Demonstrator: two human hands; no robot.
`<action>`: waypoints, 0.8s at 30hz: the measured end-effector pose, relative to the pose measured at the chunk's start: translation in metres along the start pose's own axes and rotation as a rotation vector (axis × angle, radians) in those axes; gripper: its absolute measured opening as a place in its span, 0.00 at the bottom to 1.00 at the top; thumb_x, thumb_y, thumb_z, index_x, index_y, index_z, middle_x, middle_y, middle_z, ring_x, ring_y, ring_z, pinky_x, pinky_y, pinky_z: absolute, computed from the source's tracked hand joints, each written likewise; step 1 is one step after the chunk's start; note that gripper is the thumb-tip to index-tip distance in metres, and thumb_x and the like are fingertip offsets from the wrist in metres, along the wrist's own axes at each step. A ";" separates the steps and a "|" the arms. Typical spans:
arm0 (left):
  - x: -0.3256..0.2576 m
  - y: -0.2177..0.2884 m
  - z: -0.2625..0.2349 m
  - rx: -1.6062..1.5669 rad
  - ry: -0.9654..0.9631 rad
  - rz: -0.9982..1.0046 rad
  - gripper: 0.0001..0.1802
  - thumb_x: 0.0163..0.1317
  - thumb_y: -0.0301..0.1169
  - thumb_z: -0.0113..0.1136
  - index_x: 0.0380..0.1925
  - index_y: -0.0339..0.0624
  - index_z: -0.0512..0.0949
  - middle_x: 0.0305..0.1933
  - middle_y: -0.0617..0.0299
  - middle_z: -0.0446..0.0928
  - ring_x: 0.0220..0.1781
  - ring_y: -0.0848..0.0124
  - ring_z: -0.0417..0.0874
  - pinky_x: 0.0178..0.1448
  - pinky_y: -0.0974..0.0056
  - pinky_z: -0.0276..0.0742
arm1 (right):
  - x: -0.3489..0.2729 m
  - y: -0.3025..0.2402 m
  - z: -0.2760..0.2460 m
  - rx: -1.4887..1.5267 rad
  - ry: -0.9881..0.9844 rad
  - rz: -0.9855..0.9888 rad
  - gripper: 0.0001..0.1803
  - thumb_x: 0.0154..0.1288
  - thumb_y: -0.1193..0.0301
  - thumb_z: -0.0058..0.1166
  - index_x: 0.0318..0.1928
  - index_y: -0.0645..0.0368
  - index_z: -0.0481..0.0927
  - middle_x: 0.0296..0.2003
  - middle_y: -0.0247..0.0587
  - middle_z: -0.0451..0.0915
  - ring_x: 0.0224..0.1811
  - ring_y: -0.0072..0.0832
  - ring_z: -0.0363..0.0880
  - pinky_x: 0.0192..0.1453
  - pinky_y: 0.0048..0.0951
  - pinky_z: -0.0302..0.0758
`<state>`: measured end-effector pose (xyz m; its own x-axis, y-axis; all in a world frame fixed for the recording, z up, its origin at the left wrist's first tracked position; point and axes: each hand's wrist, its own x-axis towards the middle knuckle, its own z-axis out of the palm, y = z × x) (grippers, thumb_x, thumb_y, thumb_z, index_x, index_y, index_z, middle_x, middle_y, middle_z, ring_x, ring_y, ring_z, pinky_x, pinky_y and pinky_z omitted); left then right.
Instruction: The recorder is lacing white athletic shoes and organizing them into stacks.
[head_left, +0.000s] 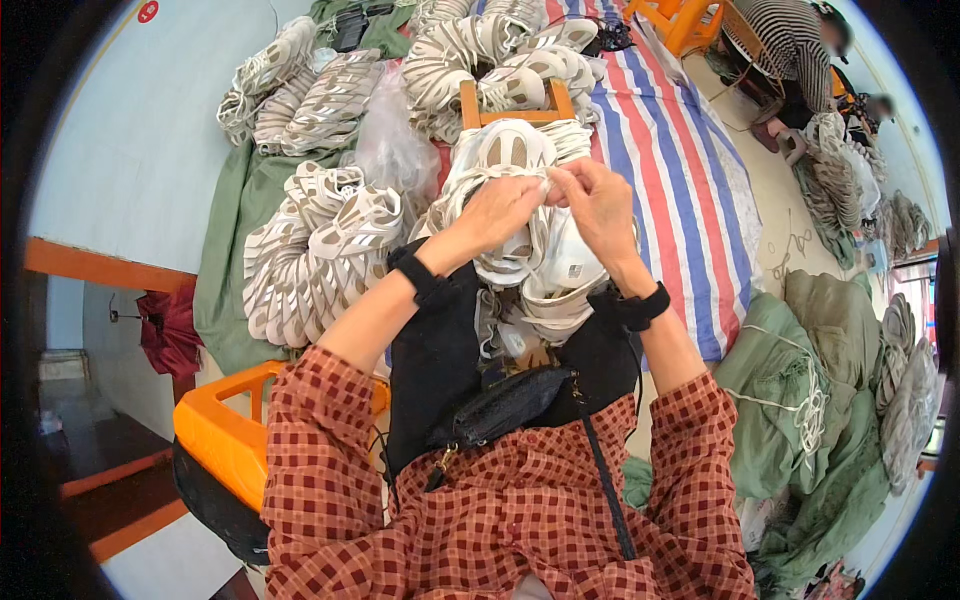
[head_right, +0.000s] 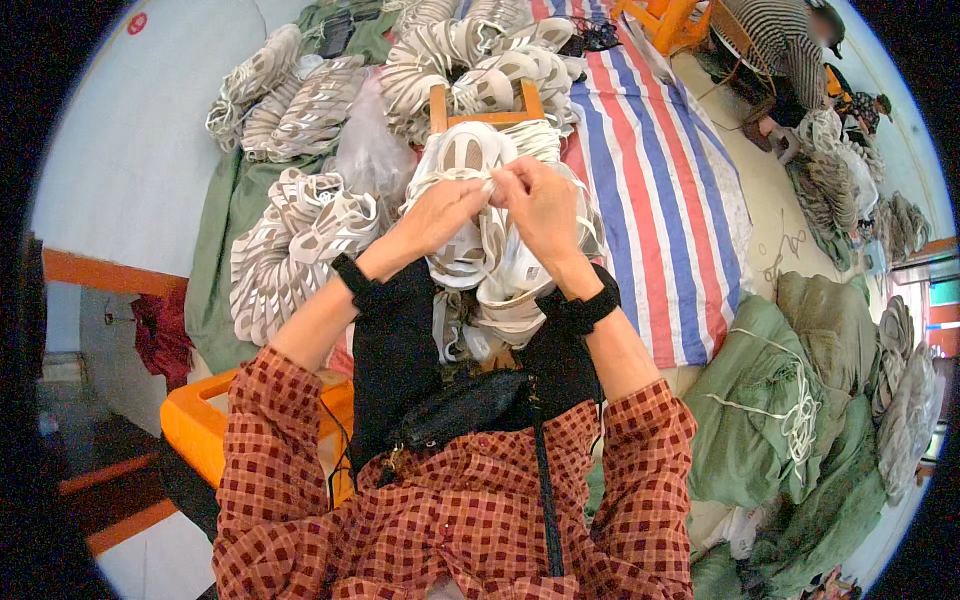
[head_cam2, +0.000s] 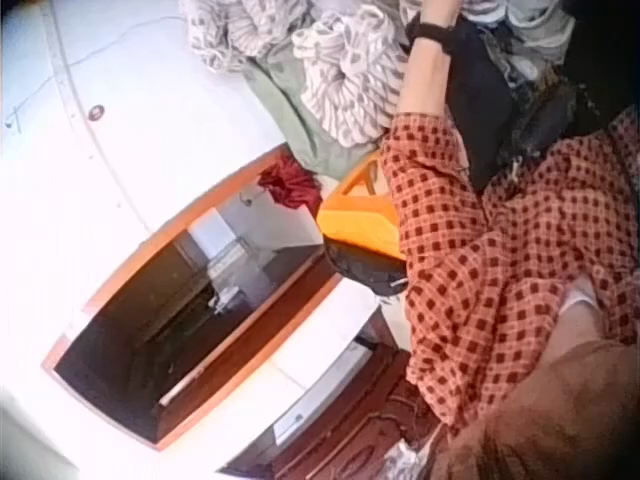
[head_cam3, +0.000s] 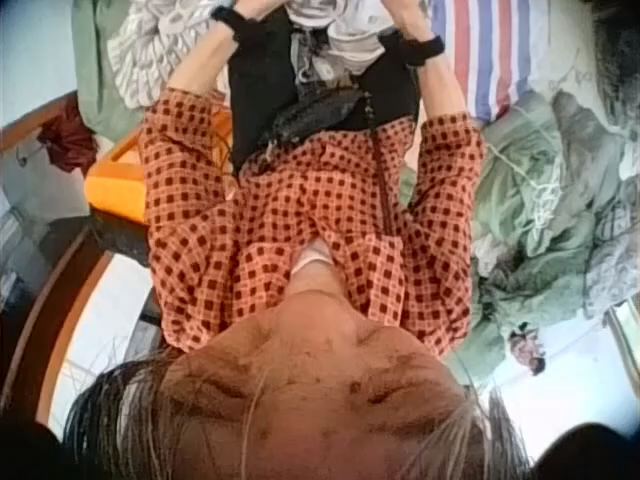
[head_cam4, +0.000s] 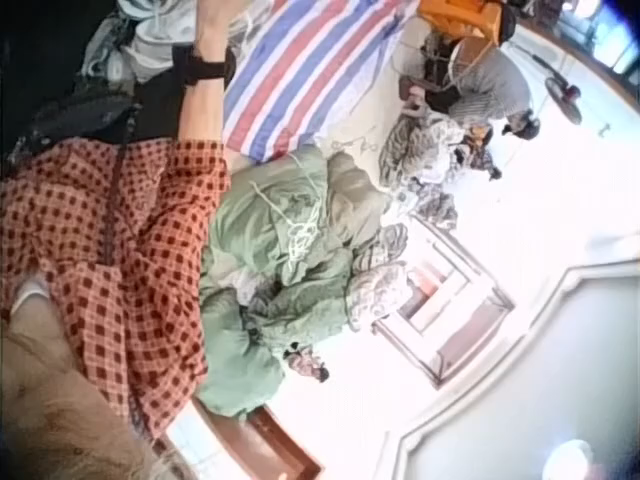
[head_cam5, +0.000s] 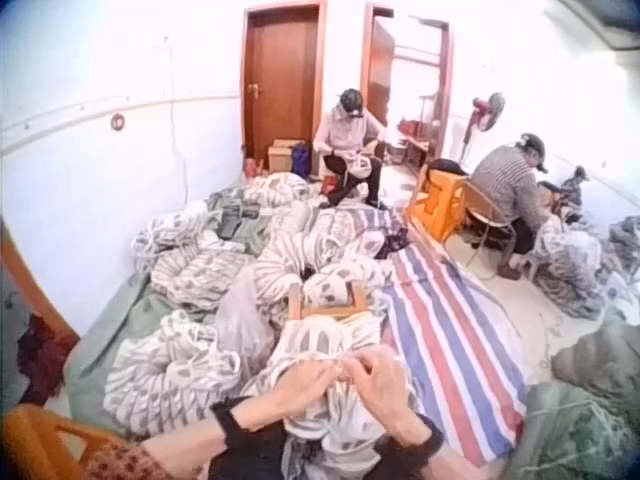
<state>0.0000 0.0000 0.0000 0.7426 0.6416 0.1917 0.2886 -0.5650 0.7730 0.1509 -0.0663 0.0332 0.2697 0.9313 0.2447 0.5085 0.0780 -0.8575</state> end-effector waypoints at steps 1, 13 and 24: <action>-0.005 0.009 -0.001 0.104 -0.008 0.150 0.16 0.60 0.38 0.43 0.25 0.39 0.76 0.25 0.45 0.76 0.32 0.49 0.77 0.37 0.51 0.70 | 0.000 0.000 -0.007 0.112 0.002 0.047 0.09 0.60 0.68 0.55 0.30 0.61 0.80 0.21 0.36 0.81 0.22 0.22 0.78 0.28 0.21 0.74; -0.054 0.015 -0.036 -0.513 0.256 -0.216 0.16 0.68 0.37 0.42 0.36 0.35 0.74 0.24 0.62 0.78 0.33 0.75 0.77 0.44 0.69 0.70 | -0.019 -0.003 0.002 -0.022 -0.132 -0.043 0.06 0.57 0.73 0.54 0.32 0.60 0.82 0.27 0.44 0.81 0.28 0.28 0.79 0.34 0.24 0.74; -0.028 0.018 -0.041 -0.616 0.525 -0.256 0.18 0.69 0.38 0.41 0.40 0.34 0.75 0.30 0.59 0.79 0.33 0.76 0.78 0.42 0.70 0.71 | -0.003 0.010 0.038 -0.482 -0.286 -0.378 0.06 0.52 0.75 0.51 0.33 0.60 0.73 0.29 0.43 0.75 0.33 0.37 0.77 0.33 0.32 0.74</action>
<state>-0.0407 -0.0071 0.0330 0.2785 0.9548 0.1039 -0.0837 -0.0836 0.9930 0.1240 -0.0550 0.0065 -0.1923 0.9338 0.3018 0.8512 0.3118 -0.4222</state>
